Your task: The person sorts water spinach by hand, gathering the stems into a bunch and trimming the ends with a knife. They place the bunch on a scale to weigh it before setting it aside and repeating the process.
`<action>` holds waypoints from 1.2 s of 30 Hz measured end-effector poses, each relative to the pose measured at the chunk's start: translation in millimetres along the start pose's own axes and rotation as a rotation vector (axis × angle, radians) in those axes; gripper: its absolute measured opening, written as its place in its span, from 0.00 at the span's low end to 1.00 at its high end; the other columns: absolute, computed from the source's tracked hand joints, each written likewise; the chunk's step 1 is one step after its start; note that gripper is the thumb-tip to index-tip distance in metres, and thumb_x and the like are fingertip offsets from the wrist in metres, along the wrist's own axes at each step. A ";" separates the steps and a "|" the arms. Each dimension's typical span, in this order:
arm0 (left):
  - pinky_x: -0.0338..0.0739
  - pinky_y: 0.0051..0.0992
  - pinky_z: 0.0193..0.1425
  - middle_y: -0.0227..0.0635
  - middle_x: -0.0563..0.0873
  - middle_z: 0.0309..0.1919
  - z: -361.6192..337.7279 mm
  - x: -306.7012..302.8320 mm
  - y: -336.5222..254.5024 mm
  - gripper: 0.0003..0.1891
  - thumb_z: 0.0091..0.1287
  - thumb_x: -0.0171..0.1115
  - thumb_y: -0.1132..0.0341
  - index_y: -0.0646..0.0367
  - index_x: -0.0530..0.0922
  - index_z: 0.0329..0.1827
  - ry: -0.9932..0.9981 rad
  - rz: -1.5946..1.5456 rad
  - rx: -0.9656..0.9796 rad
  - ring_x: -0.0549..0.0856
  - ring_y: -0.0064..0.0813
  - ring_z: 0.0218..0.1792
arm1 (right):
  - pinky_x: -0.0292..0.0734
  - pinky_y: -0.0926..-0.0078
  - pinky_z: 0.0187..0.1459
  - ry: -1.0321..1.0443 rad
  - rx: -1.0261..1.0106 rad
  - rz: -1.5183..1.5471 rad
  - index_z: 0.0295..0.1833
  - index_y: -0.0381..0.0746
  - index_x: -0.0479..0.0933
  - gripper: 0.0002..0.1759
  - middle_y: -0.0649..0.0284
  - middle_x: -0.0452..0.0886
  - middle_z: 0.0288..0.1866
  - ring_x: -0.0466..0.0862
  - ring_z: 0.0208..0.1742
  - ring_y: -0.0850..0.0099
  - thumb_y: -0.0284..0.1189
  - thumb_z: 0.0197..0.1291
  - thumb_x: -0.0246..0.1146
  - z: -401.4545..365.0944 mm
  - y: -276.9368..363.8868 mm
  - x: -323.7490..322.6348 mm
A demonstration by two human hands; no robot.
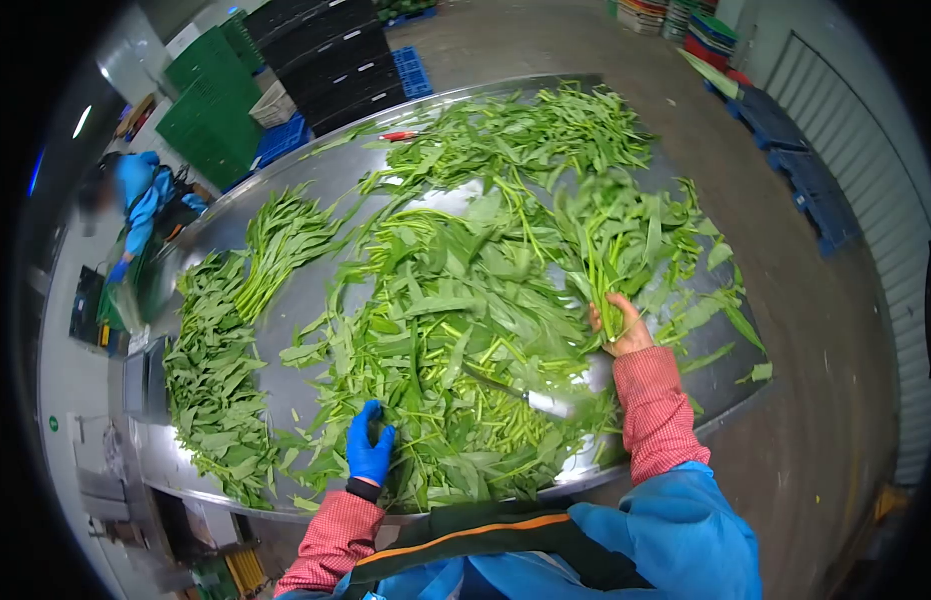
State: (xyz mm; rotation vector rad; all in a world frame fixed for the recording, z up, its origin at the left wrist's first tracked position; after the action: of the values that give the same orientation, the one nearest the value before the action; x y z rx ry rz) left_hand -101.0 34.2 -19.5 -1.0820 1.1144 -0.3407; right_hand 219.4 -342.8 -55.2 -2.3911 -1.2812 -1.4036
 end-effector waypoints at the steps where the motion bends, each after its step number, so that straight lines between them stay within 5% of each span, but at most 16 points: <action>1: 0.68 0.30 0.64 0.39 0.79 0.55 4.3 -1.3 -5.9 0.28 0.56 0.65 0.79 0.62 0.70 0.63 0.012 0.011 0.041 0.78 0.32 0.56 | 0.79 0.79 0.26 0.037 0.006 0.020 0.49 0.35 0.70 0.16 0.55 0.78 0.38 0.80 0.33 0.69 0.32 0.58 0.62 -10.4 0.1 1.3; 8: 0.71 0.30 0.60 0.41 0.82 0.51 33.6 0.7 -65.0 0.24 0.57 0.64 0.76 0.60 0.74 0.60 0.052 0.160 0.420 0.80 0.36 0.53 | 0.81 0.80 0.24 0.068 -0.097 -0.013 0.47 0.34 0.71 0.14 0.54 0.80 0.37 0.81 0.32 0.69 0.31 0.60 0.62 -73.9 -16.0 9.7; 15: 0.72 0.24 0.61 0.38 0.83 0.51 104.5 78.3 -125.0 0.19 0.66 0.59 0.72 0.65 0.73 0.60 0.517 -0.546 0.088 0.81 0.26 0.53 | 0.78 0.80 0.26 0.087 -0.099 -0.067 0.48 0.34 0.71 0.16 0.56 0.79 0.37 0.80 0.32 0.71 0.34 0.61 0.60 -105.2 -83.3 8.5; 18: 0.72 0.25 0.61 0.42 0.81 0.53 155.6 135.8 -146.2 0.25 0.65 0.62 0.66 0.66 0.69 0.64 0.509 -0.624 0.109 0.80 0.27 0.54 | 0.78 0.77 0.28 0.080 -0.085 -0.047 0.47 0.34 0.71 0.16 0.55 0.79 0.38 0.80 0.32 0.70 0.34 0.61 0.61 -114.0 -102.9 8.1; 22: 0.73 0.26 0.57 0.44 0.82 0.49 201.8 196.9 -173.6 0.33 0.61 0.68 0.58 0.68 0.66 0.65 0.307 -0.421 -0.132 0.80 0.30 0.52 | 0.79 0.75 0.31 0.092 -0.057 -0.044 0.49 0.34 0.71 0.17 0.55 0.80 0.38 0.80 0.34 0.69 0.35 0.61 0.61 -121.6 -124.8 7.5; 25: 0.76 0.27 0.50 0.43 0.83 0.44 217.0 224.1 -165.4 0.35 0.58 0.70 0.56 0.69 0.68 0.63 0.341 -0.189 -0.045 0.83 0.29 0.43 | 0.80 0.74 0.33 0.115 -0.038 -0.145 0.52 0.35 0.71 0.19 0.54 0.81 0.39 0.81 0.35 0.68 0.36 0.61 0.60 -130.8 -127.2 7.0; 26: 0.78 0.28 0.42 0.41 0.85 0.35 243.3 256.7 -122.9 0.27 0.60 0.68 0.54 0.67 0.75 0.55 0.400 -0.332 -0.078 0.84 0.27 0.34 | 0.81 0.73 0.35 0.091 -0.022 -0.149 0.54 0.35 0.70 0.20 0.53 0.81 0.40 0.82 0.36 0.66 0.36 0.61 0.59 -131.9 -125.8 3.1; 31: 0.77 0.30 0.36 0.37 0.85 0.21 298.2 189.7 -148.6 0.21 0.66 0.59 0.48 0.61 0.81 0.37 0.237 -0.176 0.094 0.86 0.30 0.30 | 0.81 0.72 0.35 0.022 -0.025 -0.121 0.52 0.34 0.70 0.20 0.53 0.81 0.40 0.82 0.35 0.66 0.36 0.60 0.60 -128.5 -110.8 -25.0; 32: 0.77 0.32 0.36 0.38 0.85 0.23 353.8 180.3 -121.0 0.22 0.66 0.58 0.48 0.62 0.80 0.38 0.132 -0.047 0.157 0.85 0.32 0.29 | 0.81 0.72 0.34 0.003 -0.025 -0.127 0.52 0.34 0.70 0.19 0.53 0.81 0.39 0.82 0.35 0.66 0.35 0.60 0.60 -129.2 -107.3 -28.1; 33: 0.77 0.38 0.38 0.39 0.86 0.27 344.7 146.1 -151.6 0.23 0.67 0.57 0.48 0.62 0.80 0.45 0.073 -0.387 -0.055 0.84 0.36 0.28 | 0.80 0.73 0.35 -0.013 -0.031 -0.125 0.51 0.34 0.71 0.19 0.54 0.81 0.39 0.82 0.35 0.68 0.36 0.60 0.59 -127.6 -106.3 -33.4; 36: 0.75 0.36 0.52 0.44 0.85 0.43 389.5 84.3 -102.4 0.37 0.59 0.64 0.44 0.66 0.71 0.62 0.163 0.084 -0.247 0.84 0.41 0.44 | 0.78 0.76 0.34 -0.051 -0.044 -0.104 0.51 0.35 0.74 0.20 0.59 0.80 0.39 0.80 0.35 0.72 0.38 0.59 0.59 -126.0 -104.7 -38.6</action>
State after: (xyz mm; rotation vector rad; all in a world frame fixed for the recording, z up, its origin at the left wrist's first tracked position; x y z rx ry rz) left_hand 295.7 131.3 30.0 -1.2364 1.3695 -0.2317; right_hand 51.9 -356.2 -45.1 -2.4368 -1.4205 -1.4207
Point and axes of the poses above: each hand's wrist, its own z-axis towards the middle knuckle, its own x-axis out of the palm, y = z × x, the point moved 1 cm from there along z, towards the middle knuckle
